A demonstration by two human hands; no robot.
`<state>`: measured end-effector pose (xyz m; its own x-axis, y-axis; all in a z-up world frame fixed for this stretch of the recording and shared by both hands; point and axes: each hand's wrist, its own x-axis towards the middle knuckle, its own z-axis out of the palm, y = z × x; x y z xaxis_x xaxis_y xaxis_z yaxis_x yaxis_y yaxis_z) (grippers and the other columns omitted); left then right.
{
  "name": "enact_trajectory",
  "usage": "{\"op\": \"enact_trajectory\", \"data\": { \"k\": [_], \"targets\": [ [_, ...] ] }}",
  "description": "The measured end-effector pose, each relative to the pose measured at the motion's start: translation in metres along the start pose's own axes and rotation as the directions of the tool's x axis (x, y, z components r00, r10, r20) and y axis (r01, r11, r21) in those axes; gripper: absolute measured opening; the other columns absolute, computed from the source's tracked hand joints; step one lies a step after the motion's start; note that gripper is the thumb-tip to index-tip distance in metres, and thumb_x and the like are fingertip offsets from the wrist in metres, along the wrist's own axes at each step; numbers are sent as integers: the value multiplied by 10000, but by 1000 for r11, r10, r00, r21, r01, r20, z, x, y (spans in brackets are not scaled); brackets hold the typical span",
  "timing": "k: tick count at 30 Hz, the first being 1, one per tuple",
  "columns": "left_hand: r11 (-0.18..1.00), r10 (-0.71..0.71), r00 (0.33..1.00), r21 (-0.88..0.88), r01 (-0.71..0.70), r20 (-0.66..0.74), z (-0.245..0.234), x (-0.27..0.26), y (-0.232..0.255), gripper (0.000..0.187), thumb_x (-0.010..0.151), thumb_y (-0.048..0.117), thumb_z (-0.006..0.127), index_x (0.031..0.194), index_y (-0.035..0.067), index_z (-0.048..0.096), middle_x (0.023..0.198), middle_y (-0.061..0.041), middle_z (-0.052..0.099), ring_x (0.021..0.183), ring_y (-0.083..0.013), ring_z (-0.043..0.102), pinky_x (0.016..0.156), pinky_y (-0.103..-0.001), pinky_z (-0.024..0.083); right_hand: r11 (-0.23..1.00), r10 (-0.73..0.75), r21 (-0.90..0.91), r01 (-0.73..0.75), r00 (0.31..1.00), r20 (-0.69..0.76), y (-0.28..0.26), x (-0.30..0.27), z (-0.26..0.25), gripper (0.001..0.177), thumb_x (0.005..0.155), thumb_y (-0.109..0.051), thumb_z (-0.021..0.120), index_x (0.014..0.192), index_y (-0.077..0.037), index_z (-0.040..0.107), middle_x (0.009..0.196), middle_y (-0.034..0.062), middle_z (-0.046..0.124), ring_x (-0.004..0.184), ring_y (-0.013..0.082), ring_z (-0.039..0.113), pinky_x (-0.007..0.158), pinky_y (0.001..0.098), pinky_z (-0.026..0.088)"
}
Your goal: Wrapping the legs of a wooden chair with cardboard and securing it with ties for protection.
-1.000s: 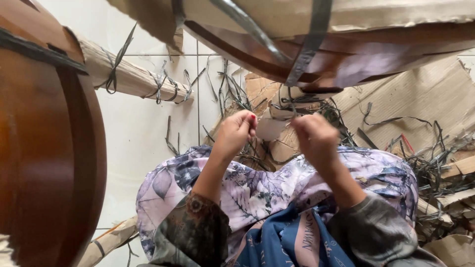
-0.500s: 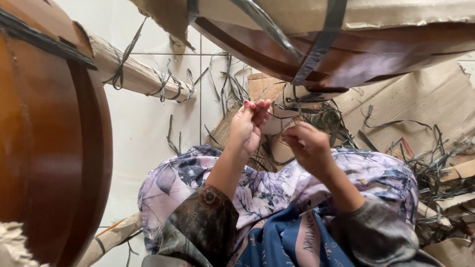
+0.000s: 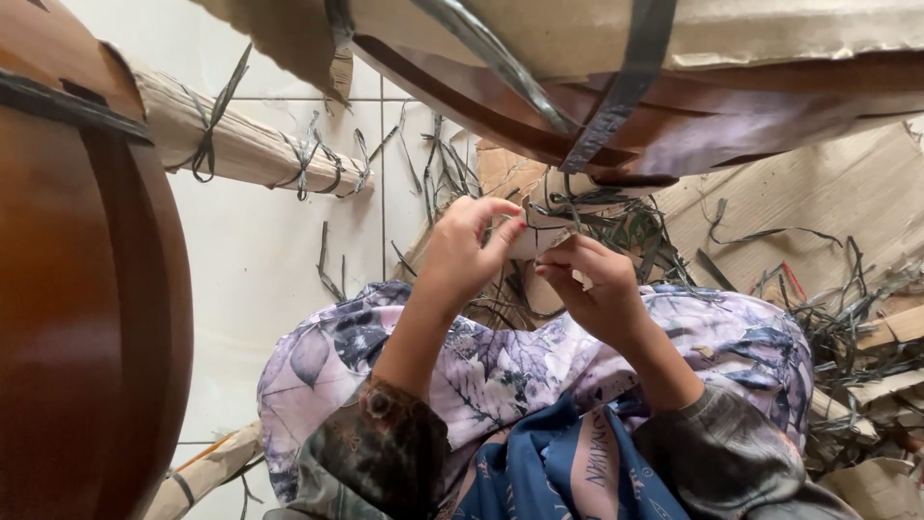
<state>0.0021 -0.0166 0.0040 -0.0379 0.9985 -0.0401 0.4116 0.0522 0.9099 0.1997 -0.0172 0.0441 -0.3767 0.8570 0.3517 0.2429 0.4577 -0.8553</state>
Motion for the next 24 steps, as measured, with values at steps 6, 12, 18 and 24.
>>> {"op": "enact_trajectory", "data": {
  "k": [6,12,18,24],
  "targets": [
    [861,359,928,418,-289,-98,18,10,-13,237,763,360,854,966,290,752,933,93,674,940,-164,659,804,-350,495,998,8,-59,-8,1000,7,-4,0,3,13,918,-12,748,921,-4,739,745,108,648,595,239,625,570,356,534],
    [933,107,993,350,-81,-54,12,6,9,99,802,395,782,883,339,773,765,107,742,828,-157,714,771,-330,517,995,18,-94,-19,1000,-6,-6,-4,5,10,915,-19,753,920,-12,758,696,88,640,570,227,620,576,340,539],
    [928,-324,925,-121,351,200,-1,9,21,156,811,351,730,924,295,822,774,4,786,871,-203,774,777,-308,563,987,61,-149,-66,997,-38,-15,-12,9,33,890,-51,782,888,-32,756,615,63,612,534,203,609,536,321,513],
    [905,-370,908,-143,401,198,-2,13,17,179,801,340,788,965,283,828,791,9,796,837,-141,776,736,-253,572,964,194,-154,-215,970,-145,-22,-21,20,58,841,-84,831,832,-54,782,540,45,638,492,159,630,510,273,513]
  ]
}}
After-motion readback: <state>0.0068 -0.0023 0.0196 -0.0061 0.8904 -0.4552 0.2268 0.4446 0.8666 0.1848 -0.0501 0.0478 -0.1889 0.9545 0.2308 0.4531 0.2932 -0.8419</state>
